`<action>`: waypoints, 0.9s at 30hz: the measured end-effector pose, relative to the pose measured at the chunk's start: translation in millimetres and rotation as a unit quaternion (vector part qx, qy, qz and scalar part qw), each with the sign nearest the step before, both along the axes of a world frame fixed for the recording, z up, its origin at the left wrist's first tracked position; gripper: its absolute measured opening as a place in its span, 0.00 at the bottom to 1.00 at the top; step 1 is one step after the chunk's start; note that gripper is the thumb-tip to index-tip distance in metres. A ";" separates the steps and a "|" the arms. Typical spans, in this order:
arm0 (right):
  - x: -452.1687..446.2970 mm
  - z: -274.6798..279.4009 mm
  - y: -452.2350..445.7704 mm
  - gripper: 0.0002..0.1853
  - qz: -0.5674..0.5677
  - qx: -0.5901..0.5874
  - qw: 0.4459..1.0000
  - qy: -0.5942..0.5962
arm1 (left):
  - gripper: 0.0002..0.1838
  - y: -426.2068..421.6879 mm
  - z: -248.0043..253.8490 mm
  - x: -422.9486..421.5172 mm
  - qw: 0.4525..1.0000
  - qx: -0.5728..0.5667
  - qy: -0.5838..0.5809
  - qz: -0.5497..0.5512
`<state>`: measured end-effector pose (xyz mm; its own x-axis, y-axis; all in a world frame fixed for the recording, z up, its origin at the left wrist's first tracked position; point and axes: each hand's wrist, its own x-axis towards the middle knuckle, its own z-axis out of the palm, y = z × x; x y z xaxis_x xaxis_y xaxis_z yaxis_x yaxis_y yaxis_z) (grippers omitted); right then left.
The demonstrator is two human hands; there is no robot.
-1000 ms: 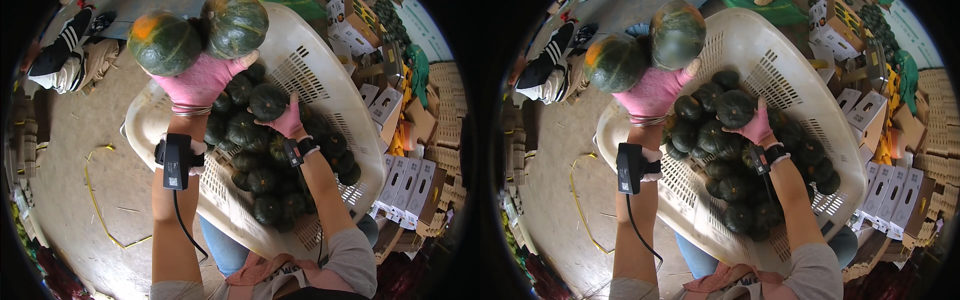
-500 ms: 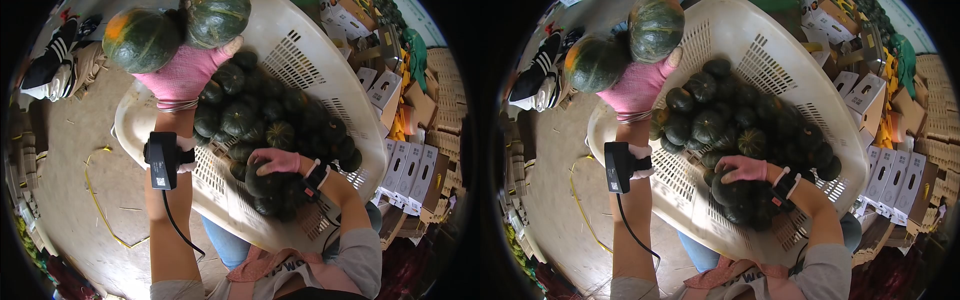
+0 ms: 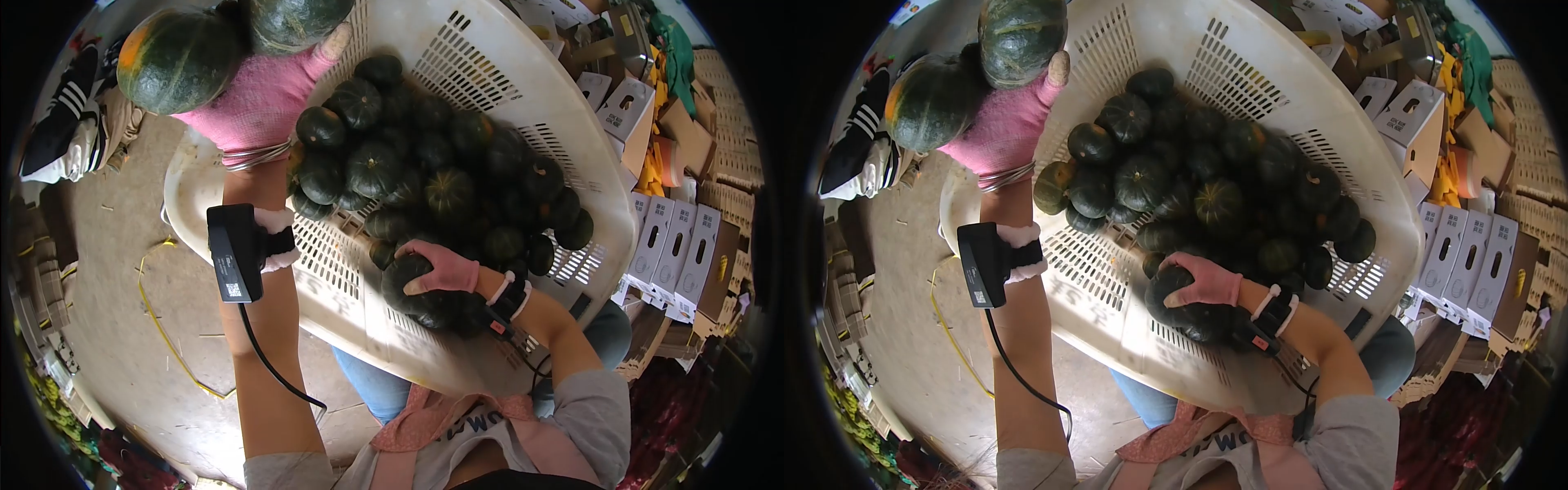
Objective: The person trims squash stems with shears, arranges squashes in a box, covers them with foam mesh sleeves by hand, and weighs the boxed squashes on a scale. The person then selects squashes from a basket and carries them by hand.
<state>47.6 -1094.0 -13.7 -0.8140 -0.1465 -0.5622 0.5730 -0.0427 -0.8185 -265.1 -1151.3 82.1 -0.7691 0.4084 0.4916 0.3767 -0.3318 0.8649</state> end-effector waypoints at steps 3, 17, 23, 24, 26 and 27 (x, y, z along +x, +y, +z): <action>4.7 1.5 -13.3 0.35 -0.067 0.063 0.994 -0.054 | 0.45 -6.6 -2.8 4.4 0.997 0.031 -0.068 -0.015; -16.2 -10.4 59.9 0.35 -0.380 0.245 0.886 -0.100 | 0.44 -22.0 -11.7 16.9 0.972 0.092 -0.209 -0.051; -32.5 -21.4 73.4 0.47 -0.234 0.387 0.870 -0.200 | 0.44 -14.8 -9.1 16.6 0.963 0.120 -0.229 -0.078; -35.7 -24.6 74.0 0.48 -0.239 0.344 0.889 -0.185 | 0.44 -13.7 -6.9 17.3 0.961 0.125 -0.233 -0.085; -49.1 -17.7 66.7 0.49 -0.159 0.352 0.892 -0.233 | 0.44 -11.0 -6.2 16.7 0.956 0.137 -0.241 -0.098; -58.0 -10.5 62.6 0.49 -0.103 0.384 0.881 -0.258 | 0.44 -9.6 -4.6 16.1 0.952 0.144 -0.247 -0.105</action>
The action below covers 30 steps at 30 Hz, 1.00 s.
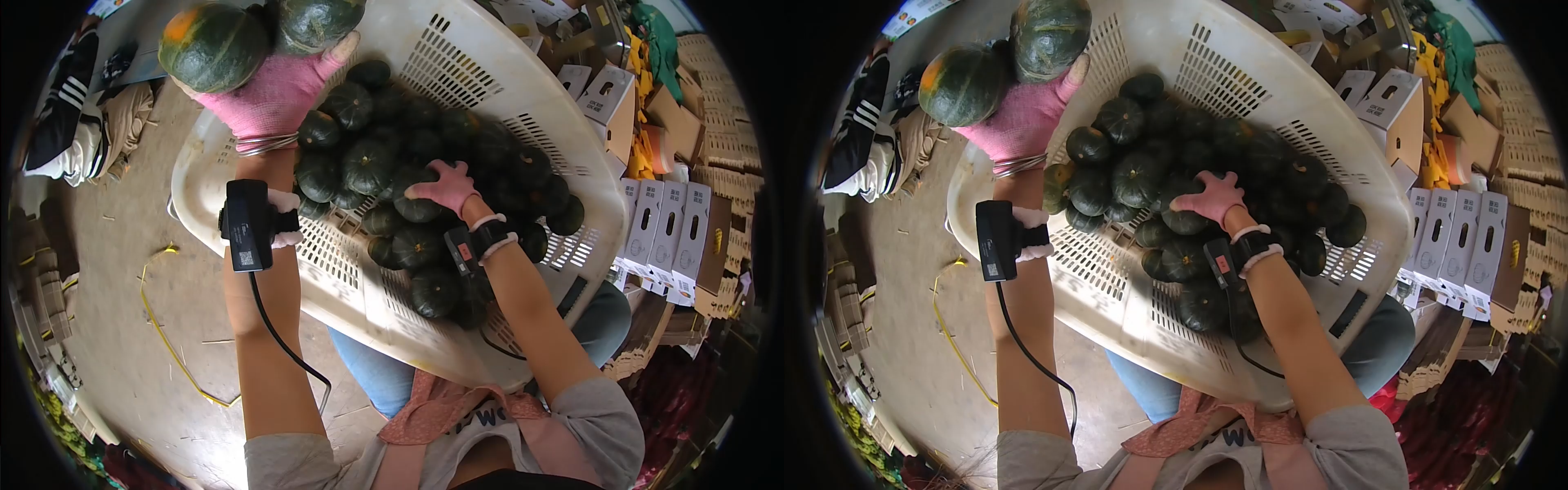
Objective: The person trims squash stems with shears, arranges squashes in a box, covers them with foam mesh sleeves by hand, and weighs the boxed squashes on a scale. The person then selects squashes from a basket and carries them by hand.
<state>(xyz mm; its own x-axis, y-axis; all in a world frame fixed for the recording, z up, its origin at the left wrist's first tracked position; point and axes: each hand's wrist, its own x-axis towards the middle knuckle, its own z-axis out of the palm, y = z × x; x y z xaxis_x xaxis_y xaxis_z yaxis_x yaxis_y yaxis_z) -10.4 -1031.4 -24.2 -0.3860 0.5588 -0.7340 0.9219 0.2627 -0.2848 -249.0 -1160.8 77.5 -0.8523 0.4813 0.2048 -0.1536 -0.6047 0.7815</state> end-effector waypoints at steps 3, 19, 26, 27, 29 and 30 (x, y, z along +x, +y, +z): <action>-17.0 12.6 -6.9 0.49 0.104 0.017 0.990 -0.089 | 0.44 7.0 3.5 -4.6 0.999 0.034 -0.021 -0.024; 15.6 -10.8 13.8 0.47 0.206 -0.028 0.977 0.055 | 0.48 17.0 23.9 -23.3 0.935 0.174 -0.205 -0.229; 32.2 10.9 -27.7 0.39 0.090 0.057 0.984 0.139 | 0.48 62.8 31.4 36.8 0.988 -0.035 0.021 -0.151; 35.8 7.1 -32.6 0.44 0.070 0.023 0.987 0.142 | 0.48 67.0 32.4 47.3 0.986 -0.060 0.053 -0.146; 47.8 23.3 -40.3 0.43 0.072 0.070 0.981 0.168 | 0.48 72.7 37.5 68.7 0.978 -0.107 0.117 -0.137; 56.5 36.5 -40.3 0.42 0.070 0.068 0.979 0.179 | 0.48 75.5 39.6 80.0 0.971 -0.128 0.150 -0.135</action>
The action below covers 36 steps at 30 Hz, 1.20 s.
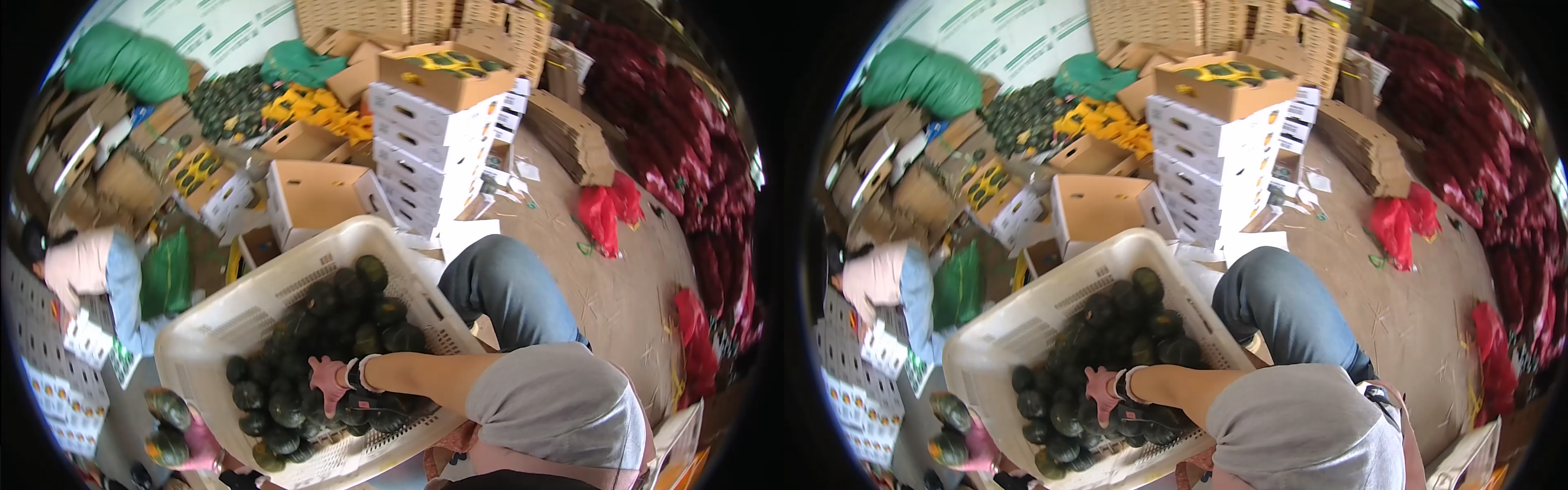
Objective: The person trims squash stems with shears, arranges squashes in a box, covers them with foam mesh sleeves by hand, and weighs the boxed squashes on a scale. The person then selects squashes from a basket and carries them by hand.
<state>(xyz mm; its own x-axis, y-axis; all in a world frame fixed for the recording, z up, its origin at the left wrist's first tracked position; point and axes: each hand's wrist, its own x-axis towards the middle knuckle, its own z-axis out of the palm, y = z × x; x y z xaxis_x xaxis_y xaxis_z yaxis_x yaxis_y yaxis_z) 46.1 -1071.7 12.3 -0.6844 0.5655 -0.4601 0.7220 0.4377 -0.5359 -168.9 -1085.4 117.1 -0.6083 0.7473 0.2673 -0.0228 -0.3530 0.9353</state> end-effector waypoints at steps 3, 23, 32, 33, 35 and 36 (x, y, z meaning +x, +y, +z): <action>38.1 46.5 0.4 0.42 -0.011 0.002 0.998 0.062 | 0.48 3.4 8.5 32.1 0.994 -0.038 0.099 -0.006; 253.2 135.0 13.3 0.37 -0.174 -0.667 0.675 0.261 | 0.41 -132.0 56.4 256.0 0.998 -0.048 0.030 0.016; 215.3 256.5 49.9 0.38 -0.003 -0.706 0.708 0.022 | 0.34 -183.3 238.2 317.7 0.919 0.113 -0.363 0.099; 206.4 272.7 51.5 0.38 0.022 -0.708 0.706 -0.003 | 0.35 -194.8 251.1 322.3 0.937 0.094 -0.322 0.096; 190.4 298.0 47.1 0.38 0.076 -0.711 0.696 -0.059 | 0.39 -208.3 274.6 337.0 0.949 0.080 -0.261 0.160; 181.3 311.7 41.6 0.38 0.103 -0.710 0.692 -0.087 | 0.42 -211.3 288.5 347.9 0.939 0.087 -0.243 0.225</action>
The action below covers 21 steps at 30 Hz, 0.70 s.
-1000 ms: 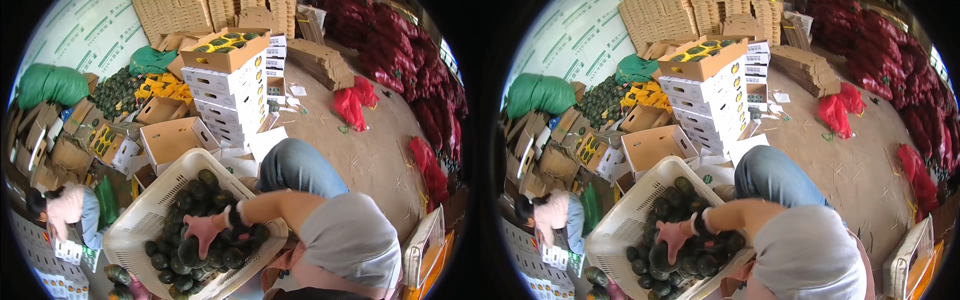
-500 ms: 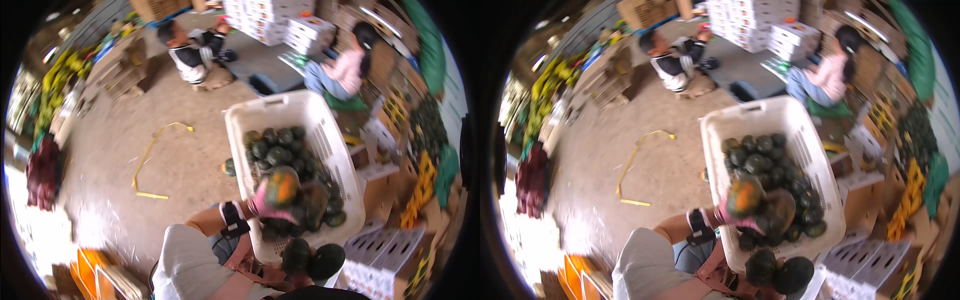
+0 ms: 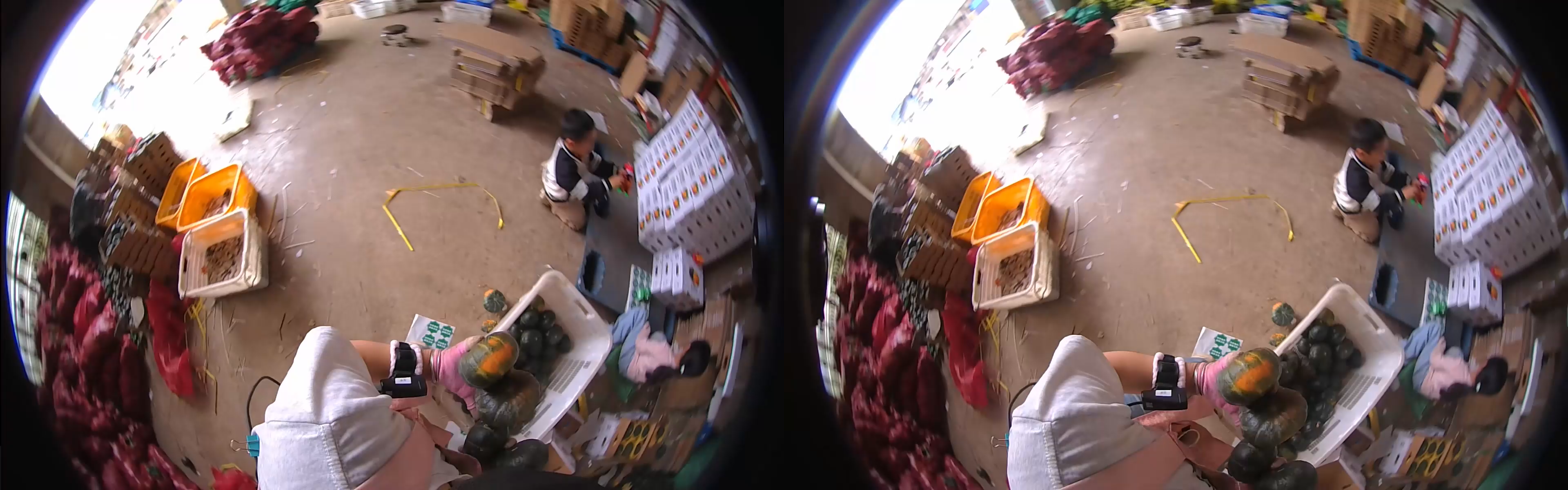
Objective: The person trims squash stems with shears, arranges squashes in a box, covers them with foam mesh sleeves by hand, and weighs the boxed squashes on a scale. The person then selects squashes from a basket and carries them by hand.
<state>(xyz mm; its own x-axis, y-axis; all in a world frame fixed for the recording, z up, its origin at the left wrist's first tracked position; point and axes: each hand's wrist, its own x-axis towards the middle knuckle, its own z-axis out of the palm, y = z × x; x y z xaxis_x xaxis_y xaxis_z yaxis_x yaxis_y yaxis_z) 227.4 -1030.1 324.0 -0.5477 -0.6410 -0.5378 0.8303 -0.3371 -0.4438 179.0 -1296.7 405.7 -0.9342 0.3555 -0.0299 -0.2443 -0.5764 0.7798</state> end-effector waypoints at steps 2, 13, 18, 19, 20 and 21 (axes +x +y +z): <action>-16.9 24.1 -12.9 0.39 0.077 0.005 0.997 0.002 | 0.49 -18.3 -12.3 16.3 0.979 -0.076 0.141 0.127; -134.1 111.0 -210.2 0.40 0.373 -0.031 0.926 0.050 | 0.45 -188.5 111.5 102.3 0.871 -0.284 0.090 0.392; -163.3 133.8 -322.9 0.41 0.464 -0.084 0.879 0.065 | 0.40 -264.1 98.0 139.0 0.765 -0.427 0.114 0.468; -168.4 135.6 -338.4 0.41 0.478 -0.096 0.871 0.065 | 0.41 -274.3 99.0 146.1 0.766 -0.424 0.096 0.474; -167.9 139.3 -356.7 0.41 0.488 -0.103 0.864 0.068 | 0.42 -281.7 101.1 154.4 0.785 -0.374 0.062 0.489; -168.3 141.3 -374.9 0.41 0.498 -0.112 0.857 0.069 | 0.40 -289.4 90.2 156.1 0.872 -0.144 0.056 0.464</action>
<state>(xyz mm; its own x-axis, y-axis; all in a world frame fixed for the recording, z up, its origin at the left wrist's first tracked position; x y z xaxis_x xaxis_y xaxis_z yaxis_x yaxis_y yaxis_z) 59.1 -1405.0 465.3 0.2834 -0.9064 -0.3133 0.7000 0.4188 -0.5785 335.1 -1586.0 495.8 -0.8183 -0.5629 0.1162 0.3101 -0.2621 0.9139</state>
